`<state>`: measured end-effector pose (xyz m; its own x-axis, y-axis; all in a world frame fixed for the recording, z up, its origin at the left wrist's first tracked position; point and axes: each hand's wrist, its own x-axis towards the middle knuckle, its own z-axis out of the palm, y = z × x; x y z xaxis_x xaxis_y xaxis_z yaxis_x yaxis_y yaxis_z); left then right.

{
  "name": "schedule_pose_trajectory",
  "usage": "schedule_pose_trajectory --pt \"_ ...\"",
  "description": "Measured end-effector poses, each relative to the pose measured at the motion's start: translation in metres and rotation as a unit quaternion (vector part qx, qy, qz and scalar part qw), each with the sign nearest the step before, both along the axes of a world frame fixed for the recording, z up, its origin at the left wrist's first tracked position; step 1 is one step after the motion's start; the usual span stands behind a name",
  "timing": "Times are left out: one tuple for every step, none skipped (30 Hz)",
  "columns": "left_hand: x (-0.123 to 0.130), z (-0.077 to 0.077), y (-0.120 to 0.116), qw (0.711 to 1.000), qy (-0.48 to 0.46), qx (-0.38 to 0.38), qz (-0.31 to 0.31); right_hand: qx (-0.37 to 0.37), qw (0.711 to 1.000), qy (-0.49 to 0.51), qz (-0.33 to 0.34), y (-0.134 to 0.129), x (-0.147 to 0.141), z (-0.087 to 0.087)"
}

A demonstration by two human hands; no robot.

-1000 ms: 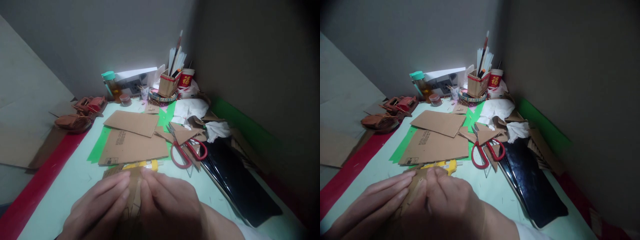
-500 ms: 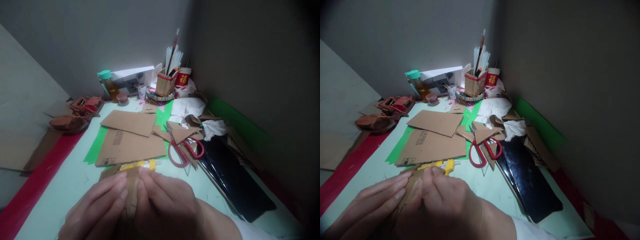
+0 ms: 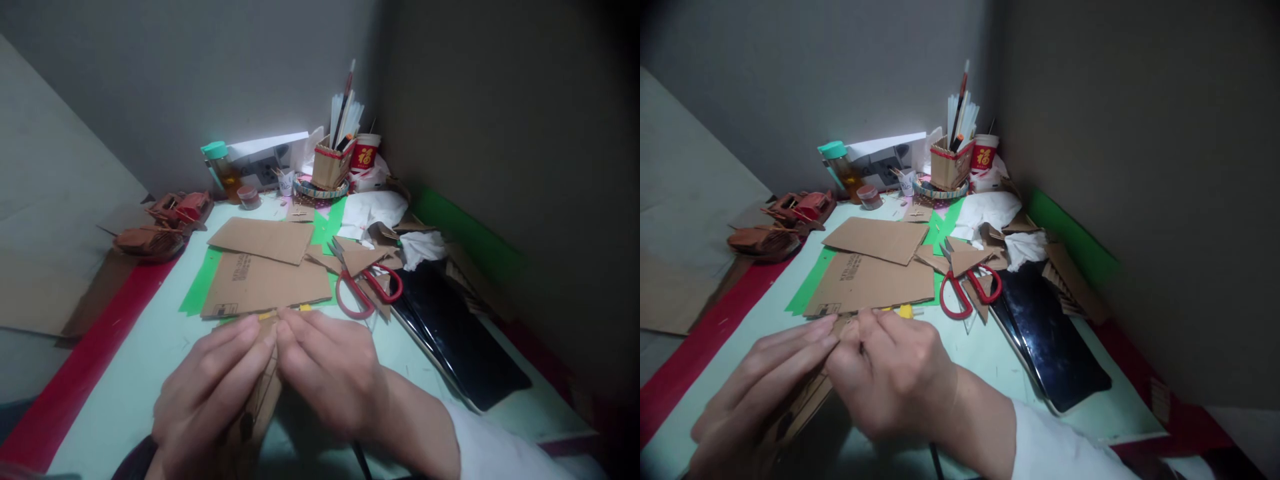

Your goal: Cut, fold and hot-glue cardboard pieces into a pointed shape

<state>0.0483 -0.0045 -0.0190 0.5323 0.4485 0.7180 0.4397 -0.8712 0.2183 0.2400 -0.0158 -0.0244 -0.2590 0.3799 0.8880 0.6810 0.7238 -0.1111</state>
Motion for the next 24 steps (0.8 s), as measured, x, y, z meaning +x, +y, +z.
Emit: schedule_pose_trajectory --pt "0.0003 -0.0001 -0.0006 1.000 -0.012 -0.001 0.009 0.005 1.000 0.008 0.004 0.0008 -0.0005 0.0003" --pt "0.0006 -0.0004 -0.0010 1.000 -0.023 -0.001 0.016 0.013 1.000 0.013 0.004 0.0015 -0.0011 0.0003" --pt "0.0009 -0.0006 -0.0010 1.000 -0.024 -0.005 0.016 0.020 1.000 0.016 0.002 0.0021 -0.0018 -0.0001" --pt "0.0011 -0.0008 -0.0007 1.000 -0.027 -0.007 0.014 0.028 0.999 0.018 -0.002 0.0025 -0.0025 -0.0007" --pt "0.0014 -0.0008 0.0000 1.000 -0.026 -0.009 0.009 0.033 0.999 0.020 -0.008 0.0027 -0.0032 -0.0015" --pt "0.0019 -0.0008 0.0010 1.000 -0.022 -0.008 0.000 0.035 0.999 0.020 -0.013 0.0026 -0.0039 -0.0023" --pt "0.0024 -0.0007 0.0021 1.000 -0.019 -0.004 -0.009 0.035 0.999 0.019 -0.018 0.0023 -0.0045 -0.0030" --pt "0.0032 -0.0006 0.0032 1.000 -0.022 0.002 -0.013 0.036 0.999 0.017 -0.023 0.0018 -0.0050 -0.0035" --pt "0.0042 -0.0006 0.0040 1.000 -0.025 0.006 -0.012 0.034 0.999 0.016 -0.028 0.0012 -0.0055 -0.0039" --pt "0.0052 -0.0006 0.0045 0.999 -0.029 0.010 -0.009 0.030 0.999 0.016 -0.034 0.0005 -0.0058 -0.0040" --pt "0.0063 -0.0007 0.0047 0.999 -0.032 0.011 -0.004 0.026 0.999 0.018 -0.041 -0.0001 -0.0061 -0.0039" --pt "0.0071 -0.0006 0.0044 0.999 -0.037 0.015 0.001 0.023 0.998 0.020 -0.048 -0.0006 -0.0065 -0.0036" --pt "0.0076 -0.0005 0.0037 0.999 -0.036 0.015 0.005 0.021 0.998 0.023 -0.055 -0.0010 -0.0068 -0.0031" --pt "0.0079 -0.0004 0.0028 0.999 -0.034 0.015 0.007 0.024 0.998 0.022 -0.059 -0.0012 -0.0071 -0.0026" --pt "0.0078 -0.0002 0.0018 0.999 -0.029 0.013 0.007 0.031 0.997 0.019 -0.062 -0.0013 -0.0075 -0.0020" --pt "0.0076 0.0001 0.0010 1.000 -0.023 0.011 0.005 0.040 0.997 0.013 -0.063 -0.0012 -0.0079 -0.0015" --pt "0.0073 0.0005 0.0003 1.000 -0.020 0.010 0.002 0.046 0.997 0.005 -0.063 -0.0012 -0.0082 -0.0010" --pt "0.0072 0.0009 0.0000 1.000 -0.020 0.009 0.000 0.050 0.997 -0.001 -0.062 -0.0010 -0.0083 -0.0007" --pt "0.0073 0.0015 -0.0001 1.000 -0.023 0.009 -0.002 0.049 0.997 -0.006 -0.062 -0.0008 -0.0083 -0.0004" --pt "0.0077 0.0021 0.0001 1.000 -0.029 0.010 -0.003 0.045 0.997 -0.007 -0.060 -0.0006 -0.0081 -0.0004" --pt "0.0082 0.0028 0.0005 0.999 -0.033 0.008 -0.003 0.038 0.998 -0.007 -0.059 -0.0002 -0.0078 -0.0005" --pt "0.0089 0.0035 0.0010 0.999 -0.037 0.006 -0.003 0.034 0.998 -0.005 -0.055 0.0003 -0.0074 -0.0008" --pt "0.0095 0.0040 0.0017 0.999 -0.040 0.003 -0.002 0.031 0.998 -0.004 -0.050 0.0008 -0.0070 -0.0013" --pt "0.0100 0.0043 0.0025 0.999 -0.043 -0.001 -0.001 0.029 0.999 -0.002 -0.045 0.0014 -0.0067 -0.0019"
